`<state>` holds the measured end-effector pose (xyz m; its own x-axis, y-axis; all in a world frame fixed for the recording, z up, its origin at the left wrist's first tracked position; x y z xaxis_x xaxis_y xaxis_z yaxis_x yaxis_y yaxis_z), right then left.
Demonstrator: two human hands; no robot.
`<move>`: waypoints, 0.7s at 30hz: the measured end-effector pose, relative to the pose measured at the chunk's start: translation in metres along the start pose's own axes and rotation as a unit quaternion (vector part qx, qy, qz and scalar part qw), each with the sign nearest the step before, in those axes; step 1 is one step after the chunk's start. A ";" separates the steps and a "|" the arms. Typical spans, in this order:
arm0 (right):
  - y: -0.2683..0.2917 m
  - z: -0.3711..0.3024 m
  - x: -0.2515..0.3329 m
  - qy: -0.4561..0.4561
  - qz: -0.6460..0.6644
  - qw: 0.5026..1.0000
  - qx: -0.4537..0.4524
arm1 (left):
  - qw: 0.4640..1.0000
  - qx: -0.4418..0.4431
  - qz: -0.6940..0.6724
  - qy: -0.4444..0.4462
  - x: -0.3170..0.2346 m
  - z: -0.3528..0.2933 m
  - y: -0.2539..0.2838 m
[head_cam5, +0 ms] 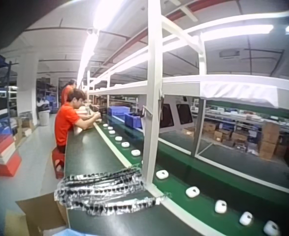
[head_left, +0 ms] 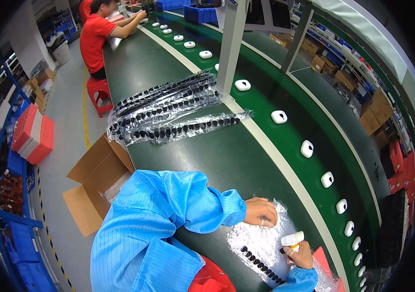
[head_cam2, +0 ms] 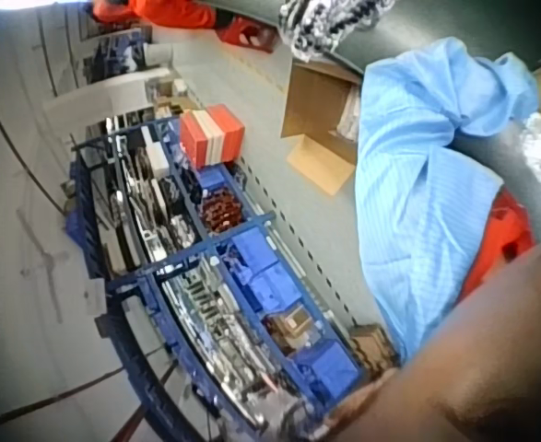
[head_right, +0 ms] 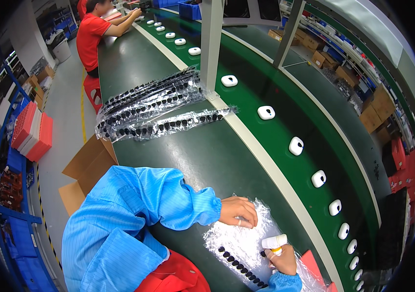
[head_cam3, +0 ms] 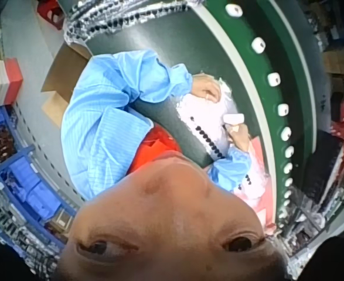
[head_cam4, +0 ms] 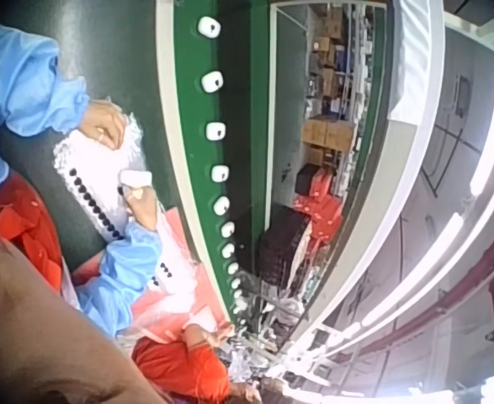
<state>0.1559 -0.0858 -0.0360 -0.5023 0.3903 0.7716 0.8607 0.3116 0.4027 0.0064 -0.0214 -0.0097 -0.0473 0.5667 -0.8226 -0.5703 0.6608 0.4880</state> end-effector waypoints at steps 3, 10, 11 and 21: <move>0.000 0.000 0.000 -0.013 -0.011 1.000 0.000 | 1.000 -0.003 0.009 -0.011 -0.002 0.000 0.000; -0.001 0.001 -0.003 0.003 0.016 1.000 0.005 | 1.000 0.014 0.007 0.005 0.000 0.000 -0.001; 0.000 0.001 -0.004 0.004 0.016 1.000 0.002 | 1.000 0.016 0.006 0.004 0.000 0.000 -0.002; 0.000 0.000 -0.004 -0.004 0.012 1.000 -0.004 | 1.000 0.010 0.010 -0.009 -0.004 0.000 0.001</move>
<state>0.1581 -0.0869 -0.0389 -0.4827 0.4037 0.7772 0.8727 0.2959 0.3883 0.0064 -0.0227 -0.0059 -0.0441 0.5880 -0.8076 -0.5535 0.6586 0.5098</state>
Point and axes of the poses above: each hand's wrist, its own z-axis towards the middle knuckle, its own y-axis out of the back of the hand, x = y × z, the point moved 10 cm from there along z, towards the middle knuckle, and after that the axes turned 6 degrees about y, right-handed, at the moved point
